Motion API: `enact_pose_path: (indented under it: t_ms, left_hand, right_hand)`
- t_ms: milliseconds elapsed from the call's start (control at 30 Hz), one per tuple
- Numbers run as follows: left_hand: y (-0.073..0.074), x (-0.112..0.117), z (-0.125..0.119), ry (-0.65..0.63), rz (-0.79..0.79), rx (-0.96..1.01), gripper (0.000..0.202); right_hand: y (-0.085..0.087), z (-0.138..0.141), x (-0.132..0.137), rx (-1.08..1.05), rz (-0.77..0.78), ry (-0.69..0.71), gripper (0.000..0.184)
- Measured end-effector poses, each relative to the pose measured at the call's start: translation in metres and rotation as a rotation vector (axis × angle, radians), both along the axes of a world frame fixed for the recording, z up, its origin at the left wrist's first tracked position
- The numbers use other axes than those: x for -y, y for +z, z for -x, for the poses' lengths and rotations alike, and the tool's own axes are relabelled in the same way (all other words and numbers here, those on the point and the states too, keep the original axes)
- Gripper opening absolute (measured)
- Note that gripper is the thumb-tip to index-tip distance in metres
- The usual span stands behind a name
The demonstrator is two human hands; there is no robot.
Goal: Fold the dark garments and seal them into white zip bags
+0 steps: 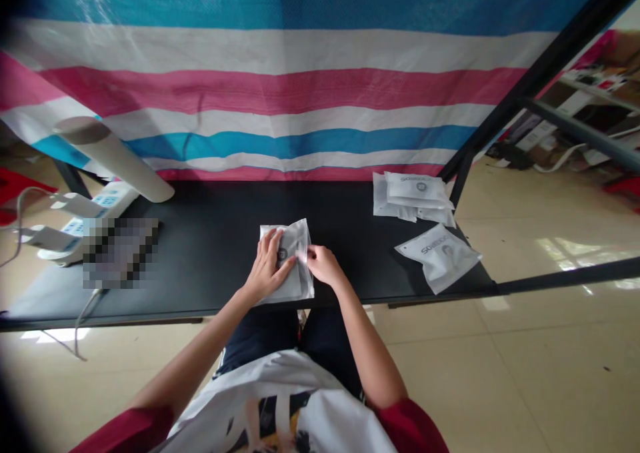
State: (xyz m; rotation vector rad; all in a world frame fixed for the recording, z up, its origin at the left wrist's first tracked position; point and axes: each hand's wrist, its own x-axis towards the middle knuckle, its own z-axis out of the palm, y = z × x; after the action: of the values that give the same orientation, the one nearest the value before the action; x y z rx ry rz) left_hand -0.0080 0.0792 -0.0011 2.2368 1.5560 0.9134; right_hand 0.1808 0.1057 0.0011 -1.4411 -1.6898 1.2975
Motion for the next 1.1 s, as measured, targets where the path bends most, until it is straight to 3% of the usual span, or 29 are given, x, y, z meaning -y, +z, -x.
enact_pose_path:
  t_ms: [167,233,333,533,633,767,900,1100]
  left_hand:
    - [-0.002,-0.001,0.001,-0.063,0.026,0.017,0.070]
    - [-0.003,-0.001,0.001,-0.069,0.031,0.003,0.072]
    - [-0.006,-0.001,0.001,-0.059,0.039,-0.030,0.073]
    - [-0.012,-0.001,-0.005,-0.016,0.063,-0.198,0.079]
    - [-0.013,-0.002,-0.012,-0.018,0.064,-0.299,0.074]
    - [-0.012,-0.006,-0.020,-0.005,0.040,-0.328,0.071]
    - [-0.007,-0.010,-0.022,0.015,0.043,-0.219,0.063]
    - [0.002,-0.004,0.003,0.100,0.012,0.231,0.048]
  right_hand:
    - [0.014,0.010,-0.016,0.251,-0.066,0.091,0.017]
    - [0.015,0.010,-0.018,0.262,-0.045,0.103,0.017]
    - [0.013,-0.003,-0.014,0.092,0.003,0.058,0.024]
    - [0.013,-0.055,0.004,-0.371,0.106,-0.296,0.039]
    - [0.014,-0.069,0.010,-0.465,0.198,-0.408,0.037]
    - [0.014,-0.060,0.012,-0.464,0.195,-0.437,0.041]
    - [0.018,-0.038,0.013,-0.433,0.127,-0.435,0.043]
    - [0.021,-0.032,0.013,-0.234,0.031,-0.383,0.051]
